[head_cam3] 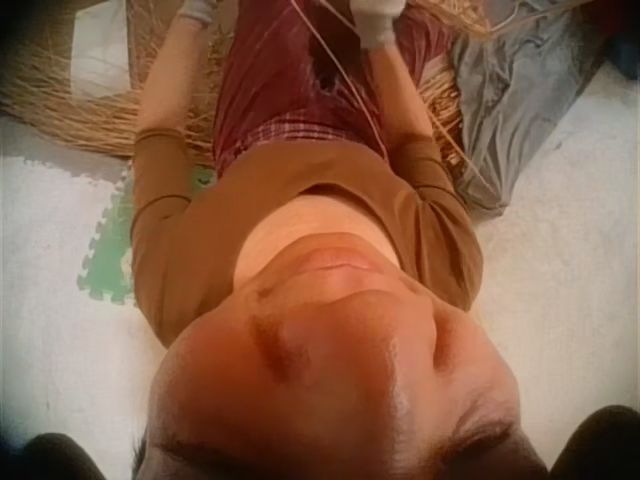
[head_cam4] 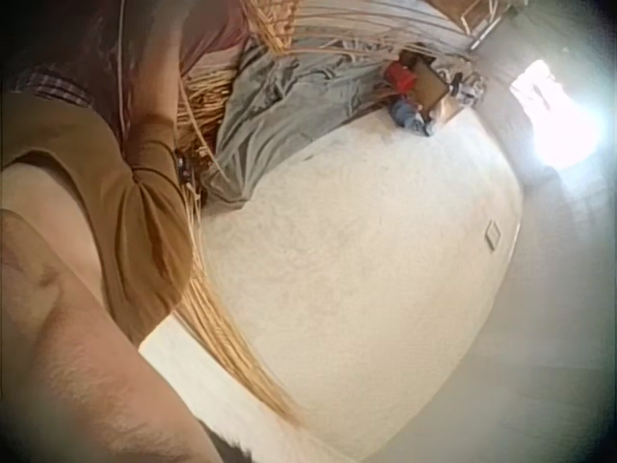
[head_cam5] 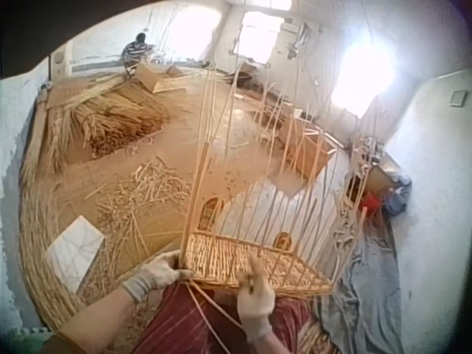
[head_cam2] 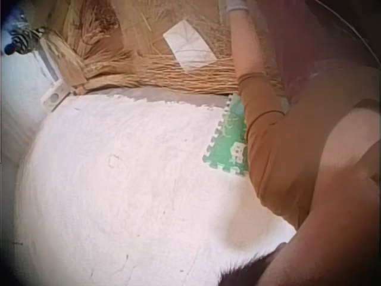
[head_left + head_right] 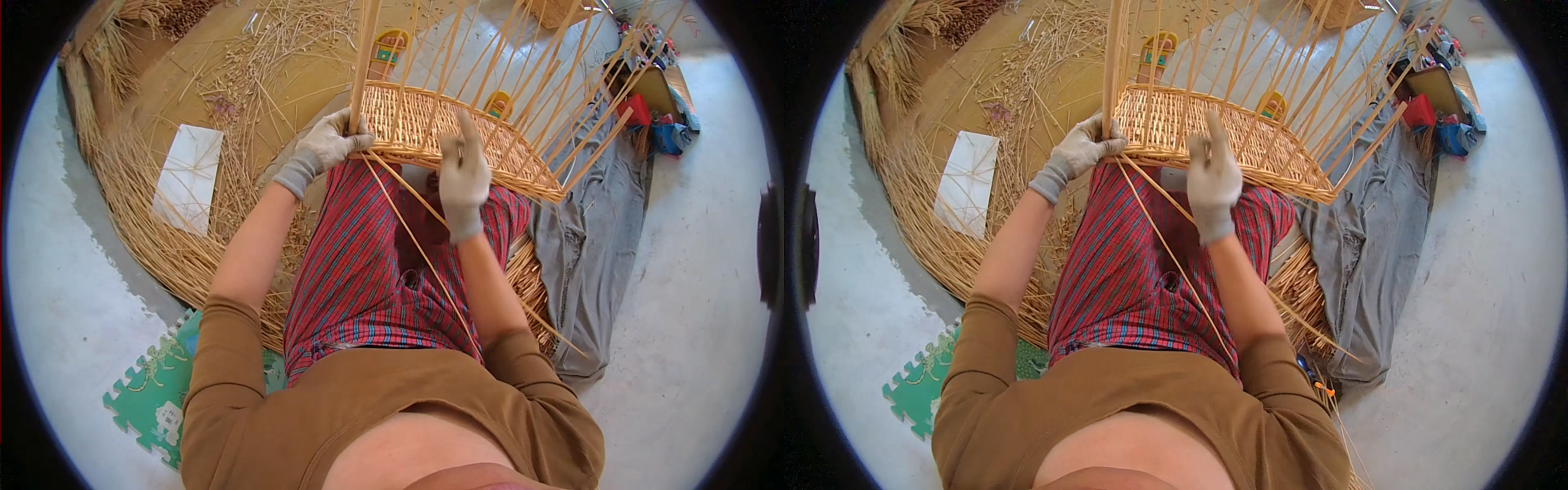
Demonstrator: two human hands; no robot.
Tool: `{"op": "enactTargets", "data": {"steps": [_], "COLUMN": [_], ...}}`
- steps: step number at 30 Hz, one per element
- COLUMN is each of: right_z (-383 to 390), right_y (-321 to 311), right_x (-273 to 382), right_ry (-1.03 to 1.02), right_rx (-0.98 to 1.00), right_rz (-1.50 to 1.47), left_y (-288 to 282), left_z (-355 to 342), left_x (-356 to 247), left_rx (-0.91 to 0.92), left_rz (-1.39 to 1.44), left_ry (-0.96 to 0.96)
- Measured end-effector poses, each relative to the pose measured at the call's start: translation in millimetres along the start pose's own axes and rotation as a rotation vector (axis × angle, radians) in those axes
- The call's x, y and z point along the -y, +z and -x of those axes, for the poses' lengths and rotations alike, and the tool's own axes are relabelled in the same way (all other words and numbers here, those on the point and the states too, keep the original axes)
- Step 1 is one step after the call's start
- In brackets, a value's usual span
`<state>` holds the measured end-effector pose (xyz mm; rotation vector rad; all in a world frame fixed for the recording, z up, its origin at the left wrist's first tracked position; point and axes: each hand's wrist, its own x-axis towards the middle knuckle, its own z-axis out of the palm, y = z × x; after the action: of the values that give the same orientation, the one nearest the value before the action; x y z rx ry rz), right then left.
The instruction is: Weaving a wicker or straw basket on the floor of a workshop.
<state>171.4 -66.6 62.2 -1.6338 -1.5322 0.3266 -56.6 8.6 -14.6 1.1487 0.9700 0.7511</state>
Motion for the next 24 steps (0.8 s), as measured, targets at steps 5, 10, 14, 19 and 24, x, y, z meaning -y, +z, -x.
{"op": "enactTargets", "data": {"steps": [5, 10, 14, 19, 24], "right_z": [-65, 23, 76, -4, -43], "right_y": [24, -54, -99, -116, -72], "right_x": [-12, -32, 2, -11, -88], "right_ry": [-0.09, 0.521, 0.096, 0.265, 0.025], "right_rx": [0.054, 0.331, 0.345, 0.532, 0.294], "right_rz": [0.184, 0.005, -0.082, 0.403, 0.364], "left_y": [9, 9, 0, -5, 15], "left_z": [-1, -3, -2, -4, 15], "left_x": [-2, 4, 14, 19, -3], "left_rx": [-0.133, -0.155, -0.085, -0.119, -0.39], "left_rz": [-0.04, -0.064, -0.023, -0.165, -0.537], "left_ry": [-0.053, -0.056, 0.033, 0.104, -0.012]}}
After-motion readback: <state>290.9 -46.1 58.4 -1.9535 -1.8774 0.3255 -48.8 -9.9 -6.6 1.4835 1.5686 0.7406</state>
